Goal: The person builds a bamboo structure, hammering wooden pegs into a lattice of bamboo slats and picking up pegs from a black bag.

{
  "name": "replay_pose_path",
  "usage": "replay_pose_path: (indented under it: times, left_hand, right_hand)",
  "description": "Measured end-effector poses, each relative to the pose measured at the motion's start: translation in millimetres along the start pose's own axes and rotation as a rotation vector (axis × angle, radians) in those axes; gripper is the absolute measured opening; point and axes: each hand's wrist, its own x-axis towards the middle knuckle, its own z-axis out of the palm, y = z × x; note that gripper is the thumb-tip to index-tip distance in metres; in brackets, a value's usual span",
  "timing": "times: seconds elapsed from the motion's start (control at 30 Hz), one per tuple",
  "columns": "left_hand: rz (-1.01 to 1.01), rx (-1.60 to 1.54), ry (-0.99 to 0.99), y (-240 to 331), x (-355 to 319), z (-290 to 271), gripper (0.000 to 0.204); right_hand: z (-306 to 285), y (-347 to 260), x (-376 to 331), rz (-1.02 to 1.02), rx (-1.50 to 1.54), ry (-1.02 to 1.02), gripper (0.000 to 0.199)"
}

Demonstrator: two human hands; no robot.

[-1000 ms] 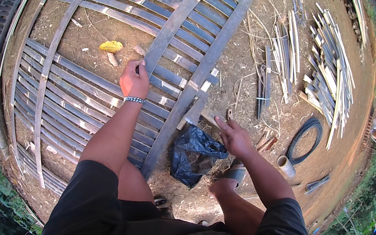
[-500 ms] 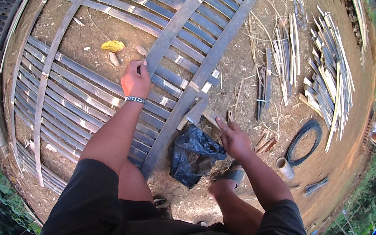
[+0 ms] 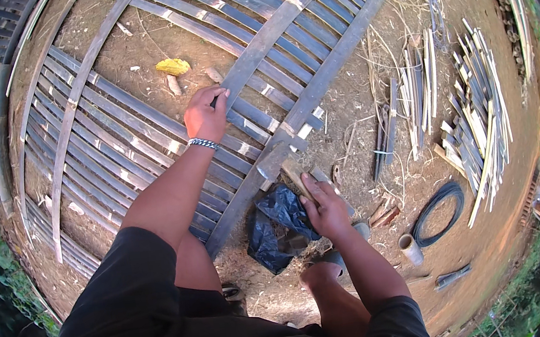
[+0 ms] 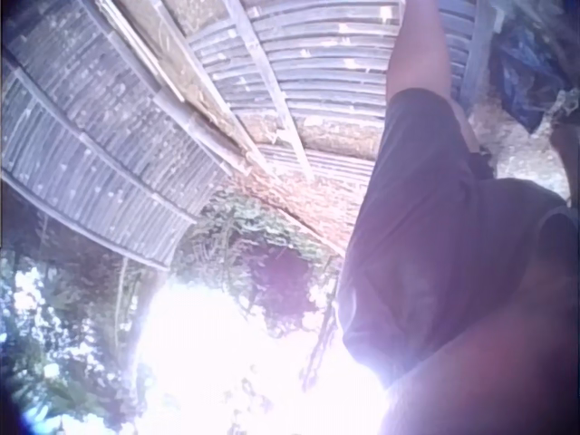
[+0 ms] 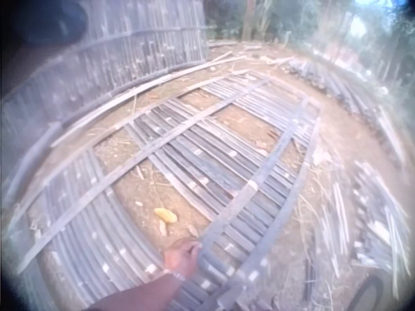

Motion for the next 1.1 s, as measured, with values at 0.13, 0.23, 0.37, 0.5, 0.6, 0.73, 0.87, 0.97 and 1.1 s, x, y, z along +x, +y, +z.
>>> replay_pose_path:
  times: [0.13,0.23,0.37,0.5,0.6,0.73,0.87,0.97,1.1]
  left_hand:
    - [-0.007,0.017,-0.018,3.7,0.5,-1.3,0.008]
    - [-0.022,0.037,-0.028,3.4,0.6,-1.6,0.008]
    - [0.023,0.04,-0.023,0.9,1.7,-1.8,0.008]
    - [0.042,0.05,-0.02,-1.4,0.1,-1.7,0.007]
    - [0.03,0.088,-0.038,-2.9,1.0,-1.9,0.007]
    - [0.017,0.043,-0.05,-2.1,1.4,-3.4,0.007]
    - [0.036,0.076,-0.035,-2.5,-0.8,-3.5,0.006]
    - [0.043,0.076,-0.041,1.6,2.0,-3.0,0.006]
    - [0.033,0.06,-0.07,-2.5,3.5,-3.6,0.01]
  right_hand:
    - [7.4,-24.4,23.1,0.04,0.13,-0.048,0.055]
    - [22.5,-31.9,49.9,-0.07,0.186,0.009,0.055]
    - [31.3,-51.8,87.5,-0.002,0.205,-0.056,0.056]
    - [34.8,-67.5,109.6,-0.139,0.184,0.027,0.055]
    - [37.7,-70.6,122.0,-0.166,0.127,0.039,0.055]
    - [38.5,-66.9,130.6,-0.142,0.098,0.036,0.055]
    - [33.8,-70.5,126.5,-0.259,0.109,0.14,0.055]
    - [30.6,-66.9,129.5,-0.203,0.041,0.054,0.055]
    - [25.1,-70.9,133.6,-0.147,0.021,0.017,0.054]
